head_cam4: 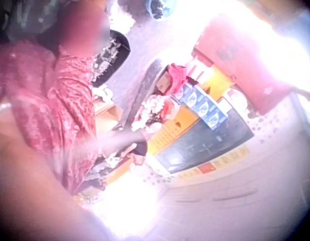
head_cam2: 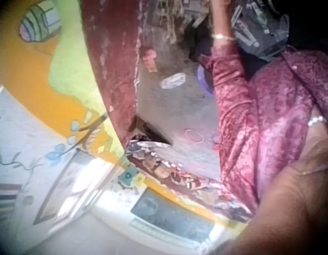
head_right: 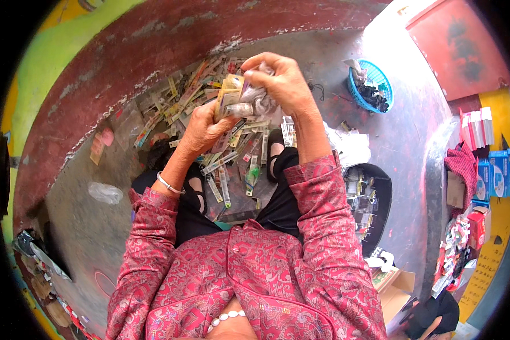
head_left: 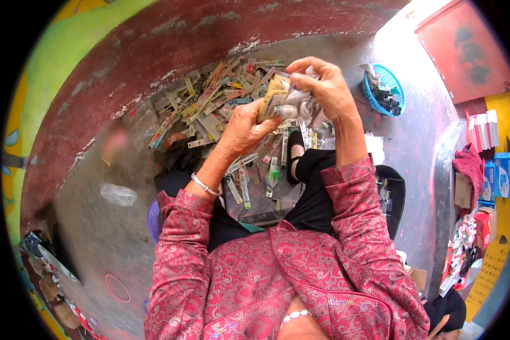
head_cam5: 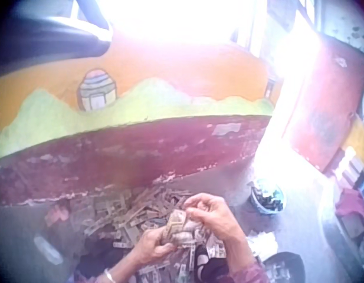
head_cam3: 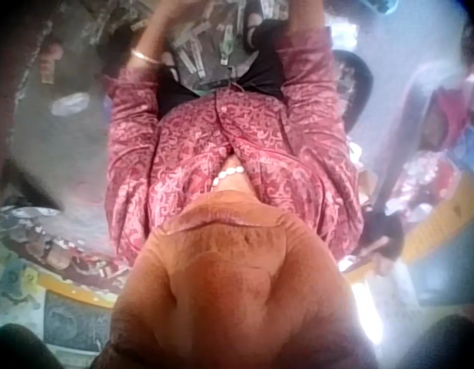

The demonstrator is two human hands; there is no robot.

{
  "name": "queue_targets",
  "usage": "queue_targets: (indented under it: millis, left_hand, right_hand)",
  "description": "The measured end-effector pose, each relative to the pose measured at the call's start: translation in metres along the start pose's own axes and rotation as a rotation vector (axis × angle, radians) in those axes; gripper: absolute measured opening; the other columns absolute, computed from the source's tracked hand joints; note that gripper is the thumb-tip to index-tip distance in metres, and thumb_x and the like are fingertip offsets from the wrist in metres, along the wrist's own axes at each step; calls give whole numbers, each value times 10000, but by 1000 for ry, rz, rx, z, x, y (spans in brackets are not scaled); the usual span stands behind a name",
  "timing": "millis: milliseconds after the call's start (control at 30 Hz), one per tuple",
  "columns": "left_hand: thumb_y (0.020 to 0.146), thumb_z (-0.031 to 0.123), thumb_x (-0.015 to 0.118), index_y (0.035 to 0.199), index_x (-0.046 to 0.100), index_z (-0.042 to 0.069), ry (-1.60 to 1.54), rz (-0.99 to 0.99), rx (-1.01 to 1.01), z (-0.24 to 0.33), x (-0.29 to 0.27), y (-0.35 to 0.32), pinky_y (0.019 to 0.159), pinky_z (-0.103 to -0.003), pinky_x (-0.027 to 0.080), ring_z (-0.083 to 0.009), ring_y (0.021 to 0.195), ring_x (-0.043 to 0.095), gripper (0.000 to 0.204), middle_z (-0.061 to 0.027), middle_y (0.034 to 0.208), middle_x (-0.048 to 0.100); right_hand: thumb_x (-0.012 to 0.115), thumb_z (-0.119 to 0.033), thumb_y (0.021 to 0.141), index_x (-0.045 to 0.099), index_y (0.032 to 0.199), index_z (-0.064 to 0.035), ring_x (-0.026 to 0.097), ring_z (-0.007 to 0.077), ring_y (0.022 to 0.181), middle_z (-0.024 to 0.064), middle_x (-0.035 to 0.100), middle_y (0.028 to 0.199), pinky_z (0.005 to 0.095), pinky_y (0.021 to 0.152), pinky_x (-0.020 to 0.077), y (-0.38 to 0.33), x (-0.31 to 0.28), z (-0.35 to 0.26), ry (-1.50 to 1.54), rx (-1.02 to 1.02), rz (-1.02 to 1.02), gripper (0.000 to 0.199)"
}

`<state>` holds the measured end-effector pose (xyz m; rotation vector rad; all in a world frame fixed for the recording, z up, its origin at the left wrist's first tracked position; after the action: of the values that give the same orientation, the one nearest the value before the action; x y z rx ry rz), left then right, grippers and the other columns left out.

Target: The person wipes individual packaged items with a cloth, stacks them together, and then places the stack into a plastic bag.

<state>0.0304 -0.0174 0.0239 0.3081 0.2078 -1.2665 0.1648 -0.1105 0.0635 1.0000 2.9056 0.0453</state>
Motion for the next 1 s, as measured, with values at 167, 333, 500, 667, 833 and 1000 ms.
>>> queue_targets:
  millis: [167, 333, 500, 667, 833, 1000]
  left_hand:
    - [789, 298, 642, 899, 584, 25, 161, 223, 193, 1, -3, 2, 584, -348, 457, -271, 626, 598, 300, -137, 704, 610]
    - [775, 336, 644, 862, 572, 40, 231, 270, 133, 1, -8, 0, 569, -390, 456, -334, 655, 598, 317, -151, 679, 599]
    - [771, 343, 631, 825, 554, 37, 403, 176, 88, -7, 1, 2, 567, -417, 454, -342, 661, 601, 320, -164, 678, 601]
    - [760, 280, 641, 827, 559, 38, 346, 128, 161, 0, 5, -6, 580, -416, 457, -347, 653, 597, 263, -163, 709, 601]
    - [779, 291, 641, 884, 581, 37, 118, 169, 120, 13, -3, -7, 584, -384, 460, -320, 657, 602, 282, -152, 714, 607]
    - [778, 315, 637, 844, 568, 25, 286, 175, 95, -5, -2, -3, 582, -390, 456, -335, 675, 605, 305, -181, 703, 596]
  right_hand:
    - [625, -70, 795, 608, 887, -1, 574, 99, 651, 53, 614, 751, 215, 608, 469, 1, -15, -1, 38, -50, 151, 117]
    - [575, -21, 805, 607, 854, -10, 572, 112, 609, 50, 595, 691, 236, 554, 476, -7, -57, -7, 153, -194, 615, 60]
    - [583, -59, 793, 610, 824, -34, 559, 92, 626, 34, 606, 693, 244, 568, 452, -13, 14, -34, -254, -459, 357, 49]
    - [572, -130, 816, 589, 842, -9, 541, 119, 615, 108, 581, 688, 272, 576, 441, -1, 45, -11, -503, -330, 113, 125]
    - [571, -169, 827, 602, 800, 1, 536, 111, 618, 42, 592, 693, 259, 569, 436, 18, 0, 21, -459, -181, 159, 175]
    - [567, -94, 841, 594, 789, -25, 523, 74, 579, 13, 564, 660, 213, 527, 438, -5, -18, -22, 105, -278, 431, 90]
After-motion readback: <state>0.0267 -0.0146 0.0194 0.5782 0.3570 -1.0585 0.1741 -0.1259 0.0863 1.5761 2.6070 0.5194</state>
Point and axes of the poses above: each hand's wrist, its own y-axis towards the middle knuckle, its own x-axis out of the palm, z = x × y, the point moved 5 cm from there along y, towards the middle knuckle
